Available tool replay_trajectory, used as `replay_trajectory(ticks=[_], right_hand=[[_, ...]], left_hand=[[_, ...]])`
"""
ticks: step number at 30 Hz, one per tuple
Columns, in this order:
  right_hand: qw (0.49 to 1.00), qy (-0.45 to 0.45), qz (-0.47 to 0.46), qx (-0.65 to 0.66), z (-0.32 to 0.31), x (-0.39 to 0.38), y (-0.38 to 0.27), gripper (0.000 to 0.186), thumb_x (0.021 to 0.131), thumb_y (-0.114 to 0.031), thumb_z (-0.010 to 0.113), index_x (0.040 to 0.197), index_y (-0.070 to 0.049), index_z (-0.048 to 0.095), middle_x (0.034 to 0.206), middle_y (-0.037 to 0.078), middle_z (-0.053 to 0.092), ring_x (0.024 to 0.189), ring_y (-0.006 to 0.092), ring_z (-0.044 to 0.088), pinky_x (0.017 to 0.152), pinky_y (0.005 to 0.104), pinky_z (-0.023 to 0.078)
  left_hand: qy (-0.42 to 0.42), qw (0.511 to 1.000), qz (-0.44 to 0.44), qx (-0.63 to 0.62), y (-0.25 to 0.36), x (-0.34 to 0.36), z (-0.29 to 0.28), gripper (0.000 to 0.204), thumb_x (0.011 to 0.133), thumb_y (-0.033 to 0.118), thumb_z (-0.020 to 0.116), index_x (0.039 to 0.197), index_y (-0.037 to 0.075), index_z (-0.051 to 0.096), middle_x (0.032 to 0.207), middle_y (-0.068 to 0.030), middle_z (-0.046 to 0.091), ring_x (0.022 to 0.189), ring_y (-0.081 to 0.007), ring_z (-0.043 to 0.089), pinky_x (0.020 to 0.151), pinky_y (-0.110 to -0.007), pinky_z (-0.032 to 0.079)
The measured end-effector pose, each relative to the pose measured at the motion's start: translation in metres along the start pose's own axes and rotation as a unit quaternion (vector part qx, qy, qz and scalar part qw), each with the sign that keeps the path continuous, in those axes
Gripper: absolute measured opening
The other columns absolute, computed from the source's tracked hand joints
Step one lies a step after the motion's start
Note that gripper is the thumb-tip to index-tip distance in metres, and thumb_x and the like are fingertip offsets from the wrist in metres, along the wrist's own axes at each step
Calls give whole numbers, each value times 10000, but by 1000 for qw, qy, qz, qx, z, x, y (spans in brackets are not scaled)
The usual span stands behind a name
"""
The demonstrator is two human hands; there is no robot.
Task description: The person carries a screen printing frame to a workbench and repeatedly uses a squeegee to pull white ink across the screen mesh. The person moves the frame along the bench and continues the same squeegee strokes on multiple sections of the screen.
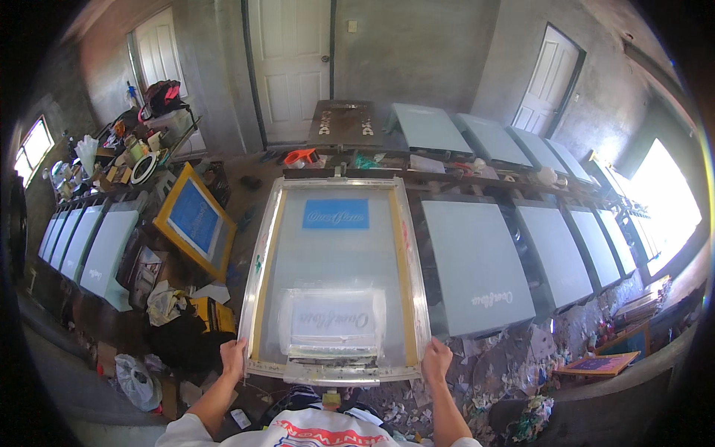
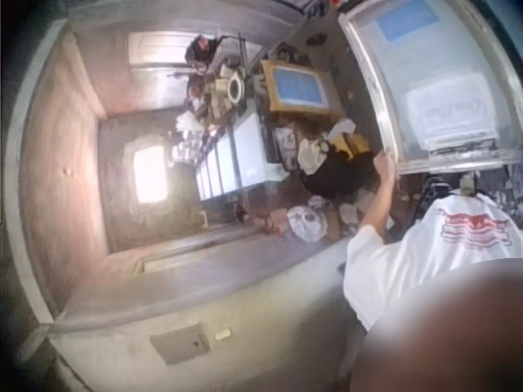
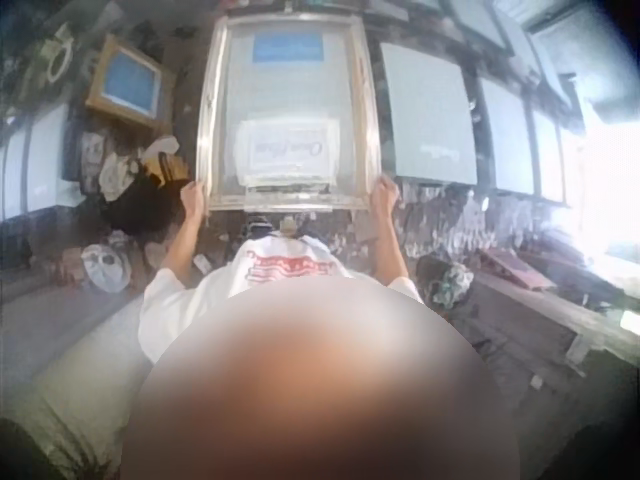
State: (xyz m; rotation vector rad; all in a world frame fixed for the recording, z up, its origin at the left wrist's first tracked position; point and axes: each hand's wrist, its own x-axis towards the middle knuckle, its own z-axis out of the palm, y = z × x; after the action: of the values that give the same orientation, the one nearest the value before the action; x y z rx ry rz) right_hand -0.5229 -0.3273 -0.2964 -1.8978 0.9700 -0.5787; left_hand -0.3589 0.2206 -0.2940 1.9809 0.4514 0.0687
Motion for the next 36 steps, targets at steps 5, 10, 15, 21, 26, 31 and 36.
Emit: replay_trajectory(ticks=[5, 10, 15, 21, 26, 31, 36], right_hand=[[999, 12, -33, -1, 9, 18, -3, 332, 915, -155, 628, 1183, 15, 725, 948, 272, 741, 857, 288, 746, 792, 372, 537], [1000, -21, -13, -11, 12, 28, -9, 323, 922, -159, 617, 1181, 4, 722, 946, 280, 727, 871, 314, 747, 791, 392, 535], [999, -31, -12, -21, 23, 40, -9, 314, 918, -142, 611, 1167, 17, 718, 928, 281, 719, 877, 294, 745, 780, 395, 530], [998, -58, 22, -31, 28, 46, -17, 290, 917, -126, 606, 1129, 29, 729, 948, 262, 734, 913, 300, 745, 815, 388, 534], [1000, -16, -6, -12, 43, 45, -7, 267, 907, -115, 611, 1087, 26, 747, 977, 224, 760, 940, 294, 745, 851, 373, 539], [999, -46, -1, 3, 55, 56, 18, 282, 901, -105, 613, 1116, 30, 733, 974, 231, 756, 935, 339, 740, 867, 394, 543], [972, -62, -155, -167, 50, 54, -24, 324, 899, -163, 681, 1173, 9, 702, 1093, 230, 721, 1041, 409, 684, 934, 473, 531]], left_hand=[[6, 1000, 10, -26, 17, 0, 16, 395, 913, 208, 738, 670, -64, 587, 624, -31, 531, 612, -116, 470, 568, -379, 381], [-4, 1000, 12, 29, 45, -2, 15, 380, 909, 237, 744, 798, -121, 678, 661, -131, 634, 657, -136, 540, 612, -396, 434], [-13, 999, 4, 35, 43, 18, 21, 400, 925, 260, 745, 844, -127, 686, 691, -144, 653, 678, -148, 568, 630, -411, 452], [-45, 998, -30, 5, 34, 31, 25, 437, 963, 303, 736, 982, -133, 709, 789, -166, 703, 736, -160, 623, 676, -397, 493], [-51, 995, -31, 84, 39, 29, 30, 440, 980, 311, 715, 1087, -116, 717, 910, -219, 753, 848, -237, 717, 758, -394, 522], [-49, 992, -9, 120, 37, 32, 33, 443, 990, 325, 697, 1100, -104, 719, 947, -255, 751, 893, -348, 740, 796, -431, 533], [-56, 934, 55, 349, 53, 35, 32, 381, 971, 291, 682, 1119, -60, 701, 991, -245, 730, 968, -431, 698, 896, -485, 532]])
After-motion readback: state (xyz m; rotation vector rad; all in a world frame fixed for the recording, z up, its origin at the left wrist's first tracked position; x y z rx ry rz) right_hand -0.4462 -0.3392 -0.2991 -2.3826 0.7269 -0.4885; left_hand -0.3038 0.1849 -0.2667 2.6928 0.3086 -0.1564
